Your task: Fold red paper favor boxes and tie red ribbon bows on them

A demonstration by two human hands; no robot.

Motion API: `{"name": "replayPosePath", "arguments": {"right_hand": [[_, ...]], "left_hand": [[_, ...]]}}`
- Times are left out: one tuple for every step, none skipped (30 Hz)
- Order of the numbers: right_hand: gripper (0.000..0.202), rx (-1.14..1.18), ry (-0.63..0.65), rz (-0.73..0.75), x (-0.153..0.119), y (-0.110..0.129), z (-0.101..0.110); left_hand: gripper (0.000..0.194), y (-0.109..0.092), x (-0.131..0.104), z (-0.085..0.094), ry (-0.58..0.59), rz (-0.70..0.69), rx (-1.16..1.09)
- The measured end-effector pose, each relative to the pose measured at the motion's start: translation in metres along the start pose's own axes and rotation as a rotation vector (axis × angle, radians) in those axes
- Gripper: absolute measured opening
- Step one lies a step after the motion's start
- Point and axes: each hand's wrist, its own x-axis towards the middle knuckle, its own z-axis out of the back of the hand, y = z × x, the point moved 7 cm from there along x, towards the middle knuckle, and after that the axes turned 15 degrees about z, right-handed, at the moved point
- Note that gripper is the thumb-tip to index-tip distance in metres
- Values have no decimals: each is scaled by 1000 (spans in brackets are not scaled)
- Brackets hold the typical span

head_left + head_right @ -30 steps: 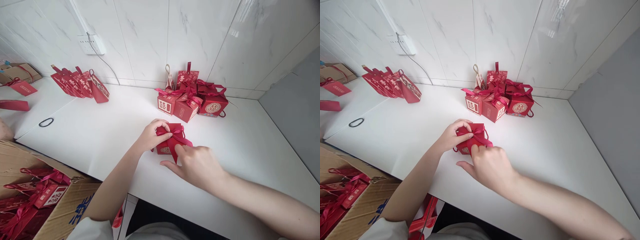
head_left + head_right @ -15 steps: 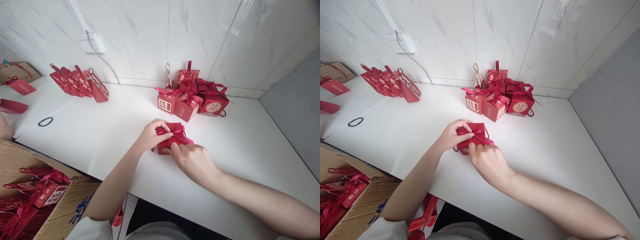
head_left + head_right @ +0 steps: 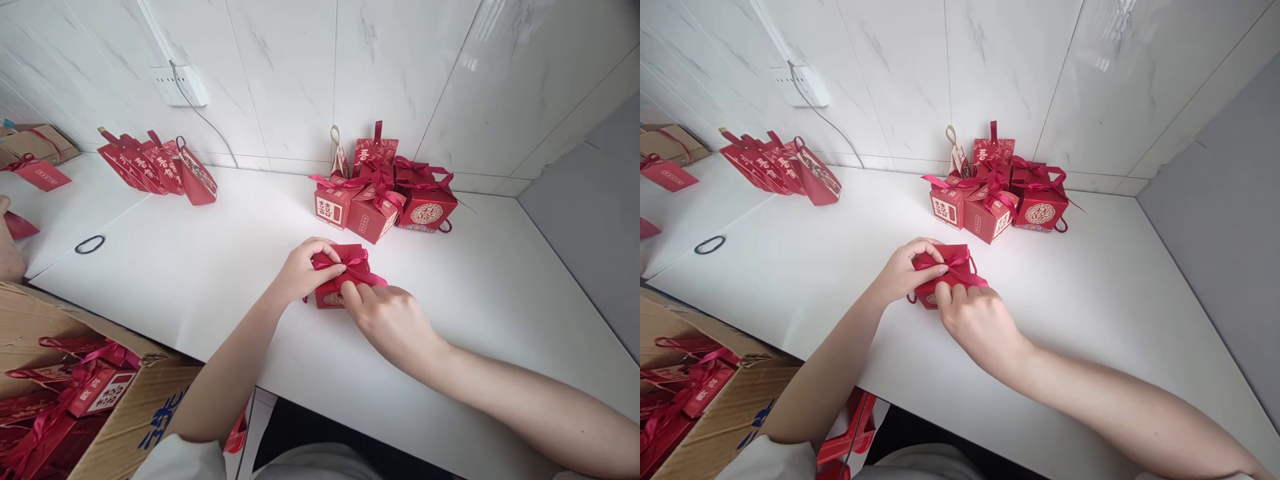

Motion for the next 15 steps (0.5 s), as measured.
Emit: {"name": "replayPosePath", "arguments": {"right_hand": [[22,-5,12,37,0,2,-1],[24,-2,12,66,0,4,-2],[24,7,8,79,0,6,-3],[23,16,-3,78,0,6,-3],[22,25,-18,63,-1,6,-3],[21,28,-29,34,-1,5,-3],[20,25,-35,-1,-2,3,-3],[20,16,-35,-35,-2,0,-2],[18,8,-31,-61,-3,-2,-2],[14,5,-31,-73,-2,-3,-2],[11,15,-39,-63,-2,-3,-2],[14,36,-62,-39,-1,-3,0],[19,65,-96,-8,0,-1,1],[23,97,-135,23,1,0,4],[26,126,-171,52,1,1,5]], "left_hand": [[13,0,0,0,-4,2,2],[13,1,0,0,-7,4,4],[13,1,0,0,-8,6,7],[13,1,0,0,-8,9,8],[14,1,0,0,-6,15,7],[14,1,0,0,-3,22,3],[15,1,0,0,1,28,0],[16,1,0,0,5,29,-3],[16,0,0,0,6,28,-3],[16,0,0,0,5,24,-3],[16,-1,0,0,0,19,-3],[16,-1,0,0,-4,16,-5],[16,-1,0,1,-7,14,-7],[16,0,0,1,-8,14,-10],[16,0,0,1,-9,13,-13]]}}
